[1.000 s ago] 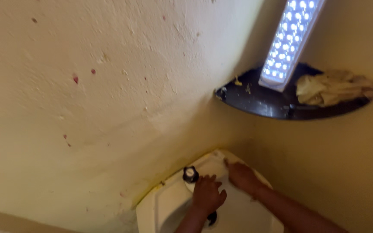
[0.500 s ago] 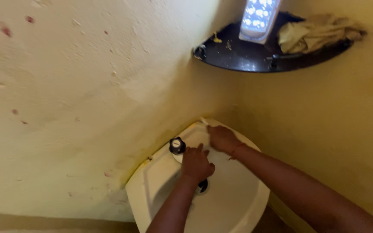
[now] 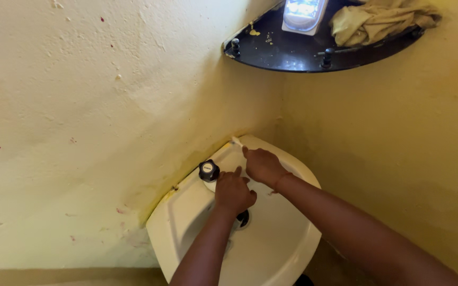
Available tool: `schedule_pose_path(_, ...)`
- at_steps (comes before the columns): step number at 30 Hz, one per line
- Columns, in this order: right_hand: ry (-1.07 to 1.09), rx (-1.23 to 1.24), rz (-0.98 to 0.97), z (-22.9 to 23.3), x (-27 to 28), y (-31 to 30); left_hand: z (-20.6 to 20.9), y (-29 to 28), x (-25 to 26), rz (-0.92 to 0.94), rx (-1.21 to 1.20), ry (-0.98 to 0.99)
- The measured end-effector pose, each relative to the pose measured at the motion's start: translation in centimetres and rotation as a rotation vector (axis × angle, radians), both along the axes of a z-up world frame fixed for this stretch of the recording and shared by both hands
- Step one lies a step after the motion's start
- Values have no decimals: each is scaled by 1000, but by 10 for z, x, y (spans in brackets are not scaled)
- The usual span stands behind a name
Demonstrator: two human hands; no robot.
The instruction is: The person scrubs the rim and basin of a small white sink using a toothbrush and a cloth. They repeatedly scrub the same areas around the faucet and basin, occasionally wiping with the cloth.
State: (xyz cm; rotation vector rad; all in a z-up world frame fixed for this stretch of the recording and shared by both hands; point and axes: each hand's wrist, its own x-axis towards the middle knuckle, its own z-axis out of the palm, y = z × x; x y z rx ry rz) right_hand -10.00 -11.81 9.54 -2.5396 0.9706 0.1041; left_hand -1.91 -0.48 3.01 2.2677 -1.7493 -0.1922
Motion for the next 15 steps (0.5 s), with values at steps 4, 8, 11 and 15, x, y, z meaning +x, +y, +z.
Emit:
schedule_pose_path(4, -113, -69, 52, -28, -3, 0, 4, 2, 2, -2, 171, -13)
schedule_pose_path(8, -59, -173, 49, -40, -8, -29, -3, 3, -2, -25, -22, -61)
schedule_pose_path(11, 43, 39, -131, -21, 0, -38, 0, -2, 0, 2, 21, -36)
schedule_pose_path(15, -21, -36, 28, -9, 15, -1, 5, 1, -2, 14, 112, -15)
